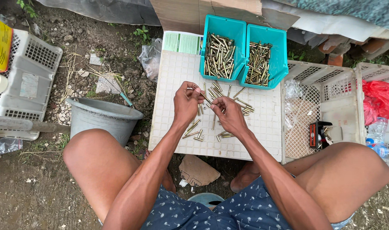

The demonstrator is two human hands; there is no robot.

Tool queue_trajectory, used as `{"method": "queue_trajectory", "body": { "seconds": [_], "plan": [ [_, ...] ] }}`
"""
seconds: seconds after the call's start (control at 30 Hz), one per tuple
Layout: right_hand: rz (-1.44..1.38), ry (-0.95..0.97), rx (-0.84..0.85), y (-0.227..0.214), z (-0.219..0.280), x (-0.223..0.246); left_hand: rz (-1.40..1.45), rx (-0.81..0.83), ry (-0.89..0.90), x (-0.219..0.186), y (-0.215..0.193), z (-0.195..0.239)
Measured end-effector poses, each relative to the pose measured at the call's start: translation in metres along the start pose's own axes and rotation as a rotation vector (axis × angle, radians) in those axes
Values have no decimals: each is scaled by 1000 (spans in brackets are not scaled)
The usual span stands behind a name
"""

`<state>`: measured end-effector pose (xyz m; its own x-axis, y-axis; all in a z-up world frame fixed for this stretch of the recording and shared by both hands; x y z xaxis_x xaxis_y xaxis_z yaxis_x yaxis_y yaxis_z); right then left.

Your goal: The person sits on the ground and assembles bullets by hand, picking up brass casings and small components from a tiled table and two teal bins. They insert the components into the casings and place the finished items back into the bins.

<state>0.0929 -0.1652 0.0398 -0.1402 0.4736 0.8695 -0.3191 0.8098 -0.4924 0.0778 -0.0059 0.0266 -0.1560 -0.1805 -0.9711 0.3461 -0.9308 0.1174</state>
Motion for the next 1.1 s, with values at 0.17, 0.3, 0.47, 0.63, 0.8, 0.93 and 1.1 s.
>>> {"method": "queue_trajectory", "body": {
  "seconds": [0.17, 0.3, 0.47, 0.63, 0.8, 0.93, 1.1],
  "plan": [
    [-28, 0, -19, -6, 1, -1, -20, 7, -53, 9, 9, 1],
    [-31, -9, -41, -14, 4, 3, 34, 46, -141, 7, 21, 12],
    [-47, -3, -40, -19, 8, 5, 106, 91, -188, 9, 30, 13],
    [-270, 70, -55, -17, 10, -5, 169, 97, -255, 8, 31, 19],
    [-558, 255, -80, -23, 12, -32, 306, 14, -249, 13, 21, 7],
    [-645, 298, -50, -20, 16, -28, 296, -43, -210, 1, 16, 6],
    [-676, 282, -59, -18, 13, -27, 276, -33, -211, 7, 22, 11]
  ]
}}
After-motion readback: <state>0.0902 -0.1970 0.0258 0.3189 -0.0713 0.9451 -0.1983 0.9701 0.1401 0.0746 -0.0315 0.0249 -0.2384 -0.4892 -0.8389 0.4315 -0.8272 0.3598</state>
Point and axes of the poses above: each hand's wrist, its own z-axis away from the middle knuckle, its own y-axis out of the palm, x = y × z, the point moved 6 cm from there along -z, towards the middle knuckle
